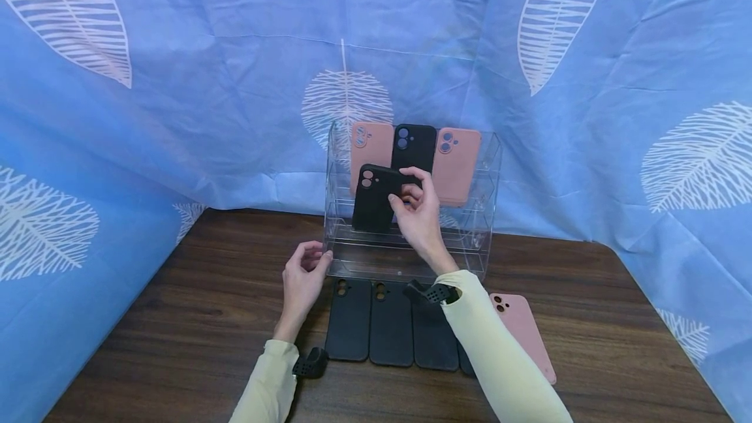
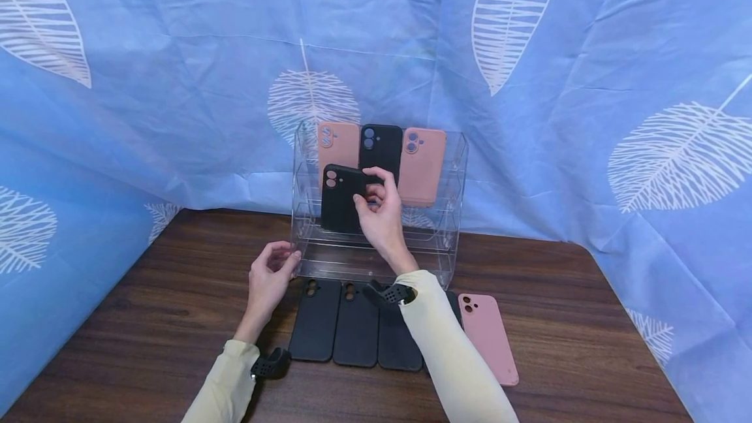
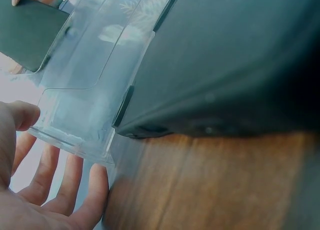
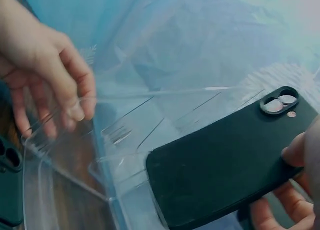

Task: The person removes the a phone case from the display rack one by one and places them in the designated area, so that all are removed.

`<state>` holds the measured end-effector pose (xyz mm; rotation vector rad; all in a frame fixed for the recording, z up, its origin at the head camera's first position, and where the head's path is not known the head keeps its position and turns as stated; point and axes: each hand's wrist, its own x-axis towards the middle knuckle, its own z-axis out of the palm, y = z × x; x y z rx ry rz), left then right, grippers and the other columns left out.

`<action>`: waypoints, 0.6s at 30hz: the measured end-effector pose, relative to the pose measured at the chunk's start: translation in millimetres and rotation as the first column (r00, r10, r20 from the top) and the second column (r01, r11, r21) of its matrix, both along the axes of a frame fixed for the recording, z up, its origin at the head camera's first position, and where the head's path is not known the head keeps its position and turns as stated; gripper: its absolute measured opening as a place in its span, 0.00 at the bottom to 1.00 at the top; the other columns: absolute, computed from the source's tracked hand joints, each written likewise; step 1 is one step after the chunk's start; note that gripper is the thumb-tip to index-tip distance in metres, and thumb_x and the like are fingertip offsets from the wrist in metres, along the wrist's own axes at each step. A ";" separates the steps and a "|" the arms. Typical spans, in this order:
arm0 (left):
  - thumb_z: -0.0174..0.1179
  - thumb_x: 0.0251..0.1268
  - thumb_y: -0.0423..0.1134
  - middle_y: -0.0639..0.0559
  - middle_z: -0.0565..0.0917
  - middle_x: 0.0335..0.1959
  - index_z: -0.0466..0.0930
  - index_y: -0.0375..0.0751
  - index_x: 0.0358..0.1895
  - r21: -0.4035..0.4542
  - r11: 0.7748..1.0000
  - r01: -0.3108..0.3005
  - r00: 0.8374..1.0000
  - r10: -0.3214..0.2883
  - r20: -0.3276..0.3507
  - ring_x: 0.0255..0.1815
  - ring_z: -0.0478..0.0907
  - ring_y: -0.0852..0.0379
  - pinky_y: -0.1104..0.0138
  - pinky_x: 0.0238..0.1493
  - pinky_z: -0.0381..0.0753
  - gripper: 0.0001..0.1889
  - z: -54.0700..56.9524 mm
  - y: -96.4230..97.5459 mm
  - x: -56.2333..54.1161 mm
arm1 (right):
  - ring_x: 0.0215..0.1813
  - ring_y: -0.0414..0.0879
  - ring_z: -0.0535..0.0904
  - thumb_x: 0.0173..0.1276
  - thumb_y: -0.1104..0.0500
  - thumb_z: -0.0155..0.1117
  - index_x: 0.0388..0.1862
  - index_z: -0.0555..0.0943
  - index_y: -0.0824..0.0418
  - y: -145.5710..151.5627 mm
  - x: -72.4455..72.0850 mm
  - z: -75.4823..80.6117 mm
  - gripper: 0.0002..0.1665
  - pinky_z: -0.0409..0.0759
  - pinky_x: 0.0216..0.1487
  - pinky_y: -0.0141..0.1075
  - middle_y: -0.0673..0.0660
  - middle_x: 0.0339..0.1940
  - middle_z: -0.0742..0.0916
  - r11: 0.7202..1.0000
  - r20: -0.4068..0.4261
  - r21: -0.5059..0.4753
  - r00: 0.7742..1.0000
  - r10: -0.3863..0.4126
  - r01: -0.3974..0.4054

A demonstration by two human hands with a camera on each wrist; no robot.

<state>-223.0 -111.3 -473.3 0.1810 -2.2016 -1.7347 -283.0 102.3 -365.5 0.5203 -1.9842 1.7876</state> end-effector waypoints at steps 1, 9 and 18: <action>0.66 0.70 0.44 0.45 0.86 0.50 0.82 0.47 0.52 -0.001 1.000 -0.002 1.000 0.002 0.000 0.49 0.83 0.48 0.61 0.51 0.81 0.12 0.0 0.0 -0.2 | 0.36 0.48 0.79 0.70 0.73 0.62 0.69 0.70 0.59 0.3 0.3 1.8 0.30 0.79 0.39 0.28 0.65 0.39 0.82 1.000 -0.013 -0.026 1.000 -0.003 0.003; 0.66 0.70 0.44 0.45 0.86 0.49 0.82 0.46 0.52 -0.001 1.000 -0.005 1.000 0.005 -0.010 0.49 0.83 0.48 0.61 0.53 0.82 0.12 0.2 0.1 -1.3 | 0.34 0.38 0.85 0.69 0.75 0.61 0.71 0.71 0.59 5.1 8.1 13.4 0.33 0.86 0.46 0.30 0.47 0.34 0.84 0.978 0.036 -0.208 0.998 0.044 -0.036; 0.66 0.69 0.43 0.44 0.86 0.49 0.82 0.45 0.52 0.003 1.000 -0.009 1.000 0.009 -0.015 0.48 0.84 0.48 0.62 0.50 0.82 0.12 0.2 0.3 -1.1 | 0.32 0.36 0.84 0.70 0.72 0.62 0.73 0.72 0.60 18.6 17.1 3.1 0.33 0.84 0.39 0.27 0.47 0.35 0.86 0.975 0.131 -0.222 0.990 0.046 -0.016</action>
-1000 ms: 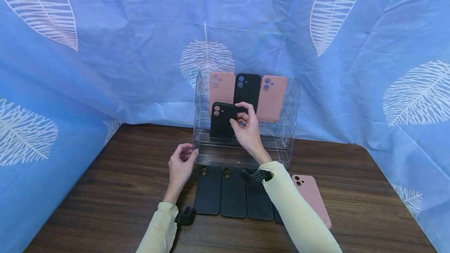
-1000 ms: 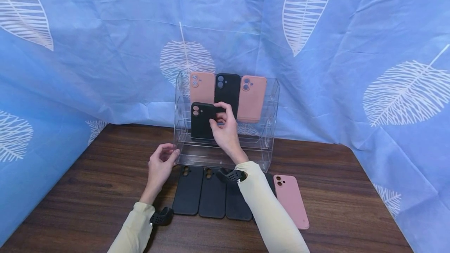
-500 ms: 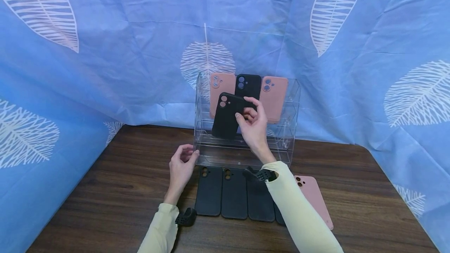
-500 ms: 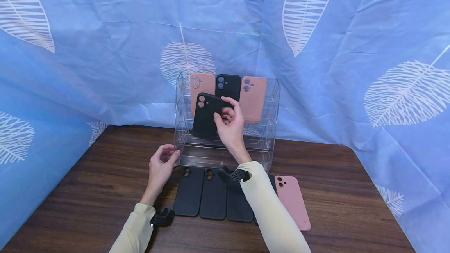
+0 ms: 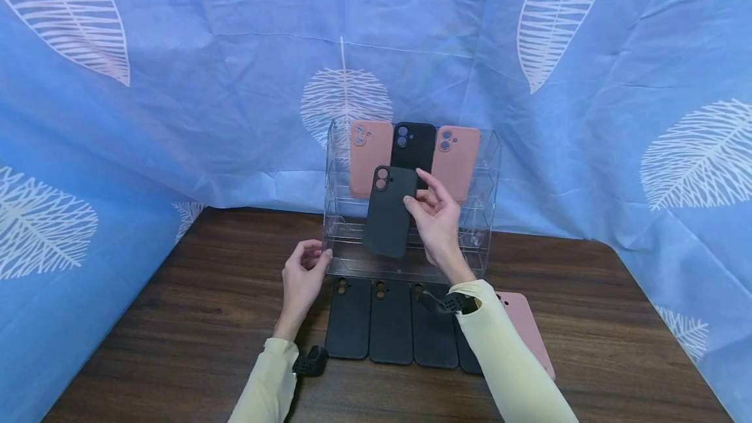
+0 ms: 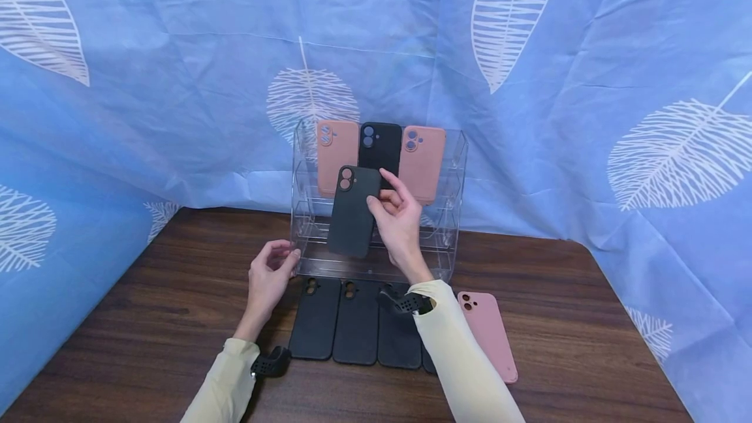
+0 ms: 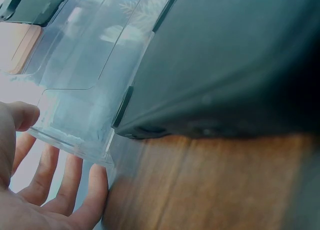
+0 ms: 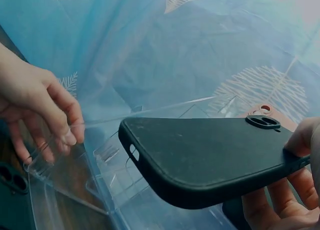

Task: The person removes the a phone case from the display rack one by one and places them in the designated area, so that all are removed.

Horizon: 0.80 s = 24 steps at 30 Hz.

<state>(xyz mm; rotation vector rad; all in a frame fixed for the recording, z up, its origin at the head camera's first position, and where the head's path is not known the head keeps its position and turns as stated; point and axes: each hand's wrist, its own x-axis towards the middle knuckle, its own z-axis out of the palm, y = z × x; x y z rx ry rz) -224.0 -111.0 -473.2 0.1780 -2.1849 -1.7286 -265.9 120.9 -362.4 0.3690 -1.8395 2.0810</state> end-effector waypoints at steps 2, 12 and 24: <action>0.66 0.70 0.44 0.45 0.86 0.49 0.82 0.45 0.52 0.000 1.000 0.000 1.000 0.000 0.004 0.48 0.84 0.48 0.63 0.49 0.82 0.12 0.4 0.1 0.1 | 0.31 0.36 0.83 0.70 0.72 0.63 0.73 0.73 0.60 3.4 1.9 -2.9 0.33 0.80 0.34 0.26 0.47 0.35 0.85 1.000 0.011 0.006 1.000 -0.007 0.007; 0.66 0.70 0.44 0.44 0.86 0.49 0.82 0.45 0.52 -0.002 1.000 0.005 1.000 -0.005 0.005 0.48 0.85 0.47 0.63 0.48 0.81 0.12 1.1 1.1 0.4 | 0.33 0.34 0.85 0.71 0.71 0.62 0.74 0.72 0.58 24.1 19.5 -18.8 0.33 0.80 0.34 0.25 0.44 0.33 0.85 0.998 0.102 0.066 0.995 0.016 -0.023; 0.66 0.70 0.43 0.44 0.86 0.49 0.82 0.46 0.52 0.000 1.000 -0.001 1.000 0.001 0.007 0.47 0.84 0.47 0.63 0.47 0.80 0.12 0.2 1.3 1.8 | 0.35 0.35 0.87 0.71 0.72 0.61 0.76 0.69 0.60 49.2 40.5 -34.2 0.35 0.88 0.41 0.31 0.44 0.34 0.86 0.997 0.160 0.042 0.986 0.057 -0.065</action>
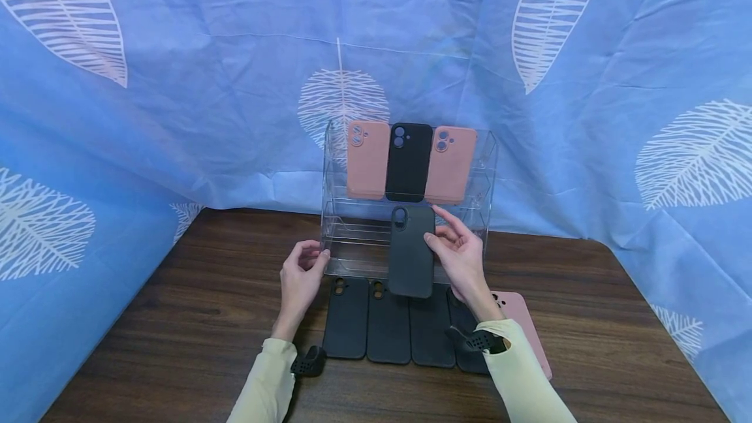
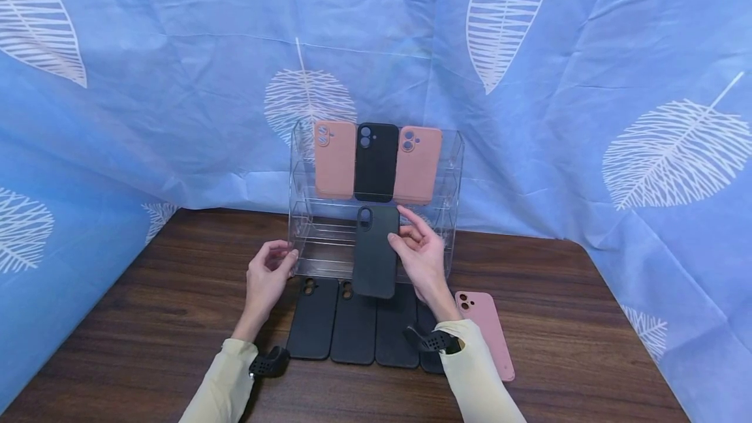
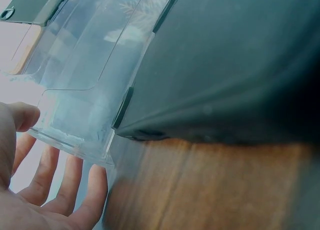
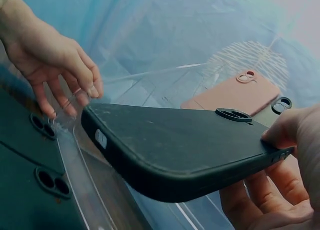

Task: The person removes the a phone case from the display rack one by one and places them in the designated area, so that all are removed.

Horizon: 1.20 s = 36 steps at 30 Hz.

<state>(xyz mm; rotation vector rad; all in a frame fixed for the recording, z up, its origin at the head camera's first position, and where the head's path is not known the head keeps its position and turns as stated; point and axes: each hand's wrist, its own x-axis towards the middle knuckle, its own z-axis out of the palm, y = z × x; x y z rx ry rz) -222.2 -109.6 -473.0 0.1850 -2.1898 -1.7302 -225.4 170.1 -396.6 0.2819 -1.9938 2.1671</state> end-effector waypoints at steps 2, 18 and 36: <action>0.66 0.69 0.43 0.44 0.86 0.48 0.82 0.46 0.52 0.004 1.000 -0.005 1.000 0.005 0.002 0.47 0.84 0.47 0.63 0.48 0.80 0.12 -0.2 -0.3 -0.1 | 0.34 0.36 0.87 0.71 0.72 0.61 0.76 0.69 0.60 3.6 2.7 -2.2 0.35 0.88 0.41 0.32 0.45 0.34 0.86 1.000 0.009 0.001 1.000 0.006 -0.006; 0.66 0.70 0.43 0.44 0.86 0.48 0.82 0.45 0.52 0.009 1.000 -0.006 1.000 0.006 0.009 0.48 0.84 0.47 0.62 0.51 0.80 0.13 -1.3 -0.7 0.7 | 0.30 0.33 0.83 0.70 0.71 0.64 0.73 0.72 0.62 28.2 20.0 -10.5 0.32 0.83 0.33 0.25 0.45 0.34 0.86 0.996 0.001 0.083 0.999 -0.032 0.032; 0.66 0.70 0.44 0.44 0.86 0.50 0.81 0.46 0.53 0.006 1.000 0.005 1.000 -0.005 0.015 0.48 0.84 0.47 0.64 0.49 0.81 0.13 0.2 -0.8 -0.5 | 0.31 0.32 0.84 0.71 0.71 0.63 0.74 0.71 0.64 55.9 33.4 -11.5 0.32 0.83 0.34 0.25 0.44 0.34 0.85 0.993 0.045 0.097 0.996 -0.073 0.068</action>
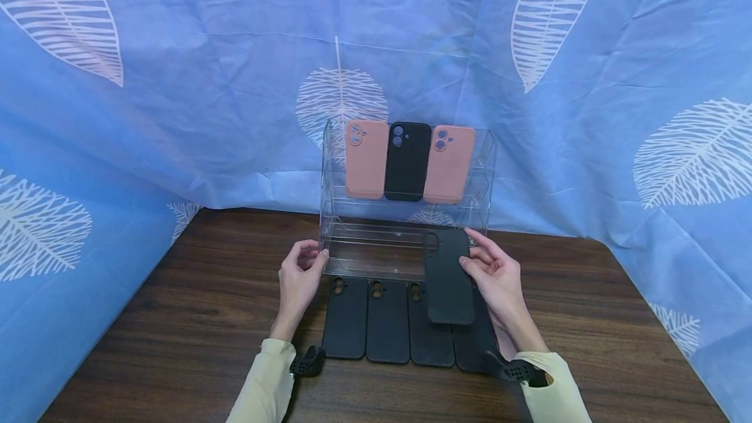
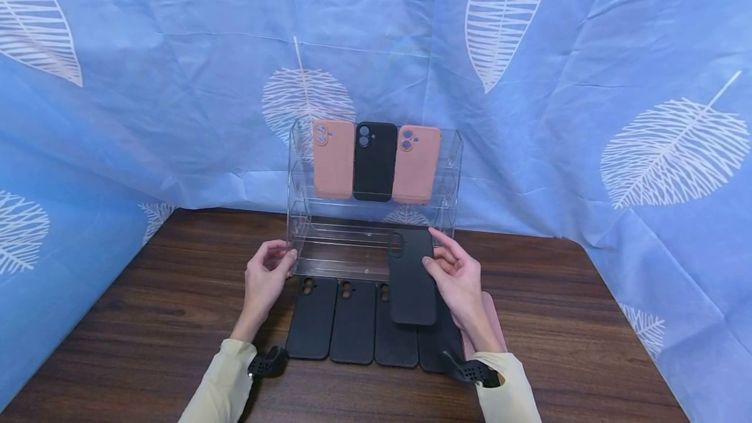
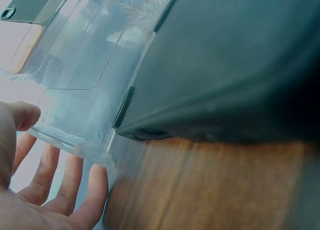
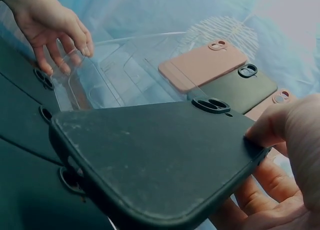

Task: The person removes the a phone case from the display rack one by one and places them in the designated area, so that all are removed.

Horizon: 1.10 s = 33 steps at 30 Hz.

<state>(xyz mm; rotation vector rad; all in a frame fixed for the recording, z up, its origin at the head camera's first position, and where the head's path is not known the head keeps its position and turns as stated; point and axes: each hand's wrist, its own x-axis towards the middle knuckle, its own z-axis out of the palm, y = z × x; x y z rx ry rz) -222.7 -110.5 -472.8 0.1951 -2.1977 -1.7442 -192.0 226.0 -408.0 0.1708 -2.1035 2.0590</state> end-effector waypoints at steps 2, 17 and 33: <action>0.66 0.70 0.44 0.44 0.86 0.50 0.81 0.45 0.53 0.003 1.000 0.001 1.000 -0.001 -0.001 0.48 0.84 0.47 0.64 0.49 0.81 0.13 0.2 -0.1 0.2 | 0.32 0.33 0.85 0.71 0.71 0.62 0.74 0.70 0.65 3.5 2.4 0.3 0.32 0.84 0.36 0.26 0.44 0.34 0.86 1.000 0.002 0.002 1.000 -0.002 0.002; 0.66 0.70 0.44 0.44 0.86 0.49 0.81 0.46 0.52 0.002 1.000 0.001 1.000 -0.001 -0.004 0.49 0.84 0.47 0.62 0.51 0.82 0.13 0.0 -0.1 -0.3 | 0.33 0.34 0.86 0.73 0.70 0.61 0.73 0.73 0.58 41.2 18.0 -2.0 0.31 0.85 0.34 0.27 0.44 0.35 0.88 0.999 -0.017 0.005 0.999 -0.042 0.042; 0.66 0.69 0.44 0.44 0.86 0.48 0.82 0.44 0.51 0.009 1.000 -0.009 1.000 0.009 -0.021 0.47 0.85 0.47 0.62 0.51 0.81 0.13 0.0 0.9 -1.3 | 0.31 0.34 0.87 0.74 0.68 0.60 0.73 0.74 0.54 81.4 31.9 -8.0 0.30 0.85 0.31 0.27 0.42 0.34 0.89 0.994 0.025 -0.010 0.994 -0.105 0.105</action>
